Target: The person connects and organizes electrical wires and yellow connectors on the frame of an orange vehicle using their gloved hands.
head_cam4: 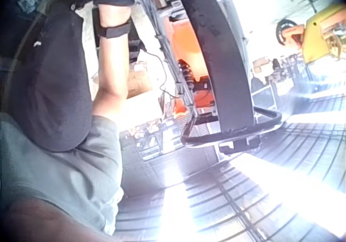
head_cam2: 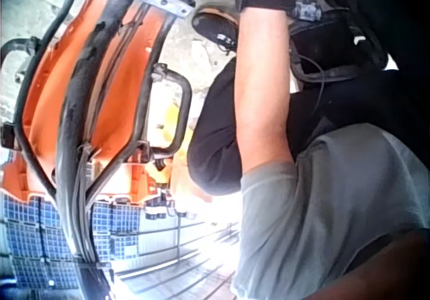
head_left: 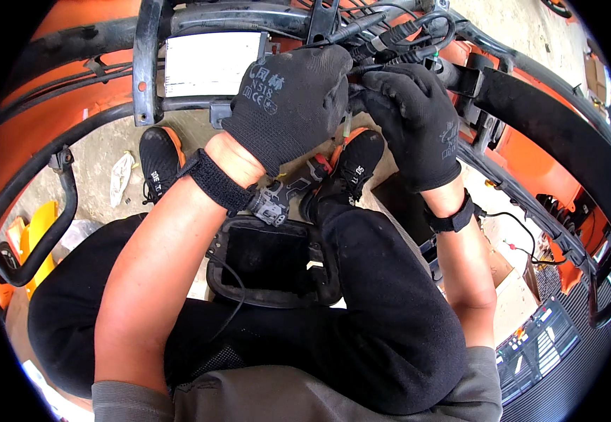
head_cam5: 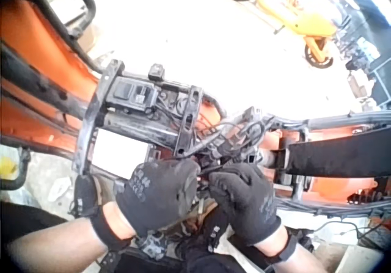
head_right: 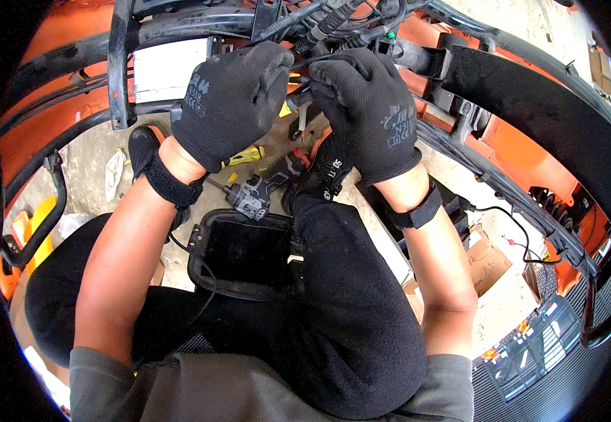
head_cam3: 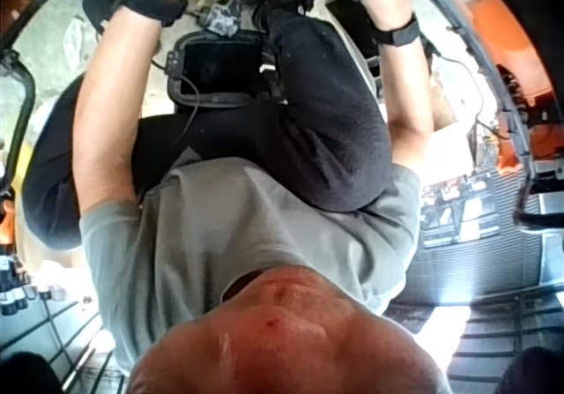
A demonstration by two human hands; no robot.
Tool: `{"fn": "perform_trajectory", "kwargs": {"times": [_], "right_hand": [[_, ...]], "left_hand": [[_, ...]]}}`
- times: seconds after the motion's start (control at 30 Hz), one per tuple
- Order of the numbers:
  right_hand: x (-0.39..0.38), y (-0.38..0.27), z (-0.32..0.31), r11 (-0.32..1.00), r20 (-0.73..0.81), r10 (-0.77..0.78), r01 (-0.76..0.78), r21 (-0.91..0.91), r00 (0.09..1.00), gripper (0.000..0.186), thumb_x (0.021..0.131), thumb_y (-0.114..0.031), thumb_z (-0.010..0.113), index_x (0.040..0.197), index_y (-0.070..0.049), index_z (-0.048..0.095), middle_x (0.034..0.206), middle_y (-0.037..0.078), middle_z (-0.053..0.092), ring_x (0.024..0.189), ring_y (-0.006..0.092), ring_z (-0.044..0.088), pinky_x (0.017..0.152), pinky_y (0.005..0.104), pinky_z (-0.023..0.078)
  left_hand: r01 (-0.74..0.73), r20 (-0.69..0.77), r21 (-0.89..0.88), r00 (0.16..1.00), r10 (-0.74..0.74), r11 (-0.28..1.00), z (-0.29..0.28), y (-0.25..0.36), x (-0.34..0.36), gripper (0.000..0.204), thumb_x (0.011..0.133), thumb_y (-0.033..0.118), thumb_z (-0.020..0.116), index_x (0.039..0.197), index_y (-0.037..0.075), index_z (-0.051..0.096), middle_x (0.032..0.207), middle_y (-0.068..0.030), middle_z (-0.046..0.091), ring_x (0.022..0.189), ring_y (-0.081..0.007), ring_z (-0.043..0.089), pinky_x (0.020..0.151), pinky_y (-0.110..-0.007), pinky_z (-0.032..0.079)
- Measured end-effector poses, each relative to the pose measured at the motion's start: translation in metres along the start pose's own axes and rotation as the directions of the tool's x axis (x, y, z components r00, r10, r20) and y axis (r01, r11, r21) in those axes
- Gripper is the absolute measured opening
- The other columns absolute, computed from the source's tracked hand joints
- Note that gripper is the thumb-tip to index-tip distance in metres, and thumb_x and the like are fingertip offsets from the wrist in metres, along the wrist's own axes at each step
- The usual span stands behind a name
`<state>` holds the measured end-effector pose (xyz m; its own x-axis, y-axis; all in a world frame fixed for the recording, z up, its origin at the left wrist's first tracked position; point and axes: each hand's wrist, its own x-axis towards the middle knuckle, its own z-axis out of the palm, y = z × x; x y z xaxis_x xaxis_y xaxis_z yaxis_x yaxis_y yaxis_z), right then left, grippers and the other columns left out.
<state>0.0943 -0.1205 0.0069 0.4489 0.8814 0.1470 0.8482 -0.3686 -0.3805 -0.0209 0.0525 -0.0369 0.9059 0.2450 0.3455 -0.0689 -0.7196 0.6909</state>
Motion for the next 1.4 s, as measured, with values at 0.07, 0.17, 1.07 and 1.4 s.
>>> {"fn": "perform_trajectory", "kwargs": {"times": [0.07, 0.17, 1.07, 1.4], "right_hand": [[0.002, -0.002, 0.003, 1.0, -0.058, -0.015, 0.014, -0.018, 0.998, 0.029, 0.079, -0.013, 0.074, 0.108, -0.012, 0.068, 0.105, 0.009, 0.064, 0.1, 0.0326, 0.061, 0.085, 0.0413, 0.051], [0.009, -0.006, 0.006, 0.996, -0.083, -0.02, 0.012, -0.09, 0.996, 0.027, 0.079, -0.012, 0.074, 0.106, -0.012, 0.069, 0.104, 0.008, 0.064, 0.099, 0.0317, 0.062, 0.083, 0.0402, 0.052], [-0.026, 0.004, 0.015, 0.767, -0.242, 0.503, -0.3, 0.567, 0.83, 0.014, 0.09, -0.009, 0.07, 0.101, 0.0, 0.069, 0.085, 0.006, 0.068, 0.075, 0.0117, 0.062, 0.069, 0.0269, 0.05], [-0.03, 0.008, 0.031, 0.764, -0.349, 0.538, -0.268, 0.588, 0.767, 0.014, 0.092, -0.008, 0.069, 0.102, 0.002, 0.07, 0.087, 0.006, 0.069, 0.077, 0.0109, 0.061, 0.07, 0.0257, 0.049]], "left_hand": [[0.032, 0.041, 0.003, 0.999, -0.032, 0.999, -0.003, 0.003, 0.002, 0.016, 0.091, 0.013, 0.064, 0.104, 0.004, 0.067, 0.084, -0.0176, 0.07, 0.071, -0.0331, 0.07, 0.063, -0.039, 0.056], [0.01, 0.037, 0.032, 0.999, -0.011, 0.999, -0.003, 0.006, 0.004, 0.016, 0.092, 0.013, 0.063, 0.105, 0.004, 0.068, 0.084, -0.0172, 0.07, 0.072, -0.0325, 0.071, 0.064, -0.038, 0.056], [-0.069, 0.531, 0.397, 0.831, -0.167, 0.915, -0.19, 0.138, 0.006, 0.047, 0.071, 0.012, 0.076, 0.116, 0.003, 0.066, 0.098, -0.0158, 0.064, 0.096, -0.0347, 0.061, 0.083, -0.043, 0.049], [-0.029, 0.748, 0.216, 0.648, -0.146, 0.976, -0.183, 0.124, -0.006, 0.044, 0.071, 0.012, 0.075, 0.113, 0.003, 0.066, 0.097, -0.0137, 0.068, 0.082, -0.032, 0.065, 0.074, -0.042, 0.051]]}}
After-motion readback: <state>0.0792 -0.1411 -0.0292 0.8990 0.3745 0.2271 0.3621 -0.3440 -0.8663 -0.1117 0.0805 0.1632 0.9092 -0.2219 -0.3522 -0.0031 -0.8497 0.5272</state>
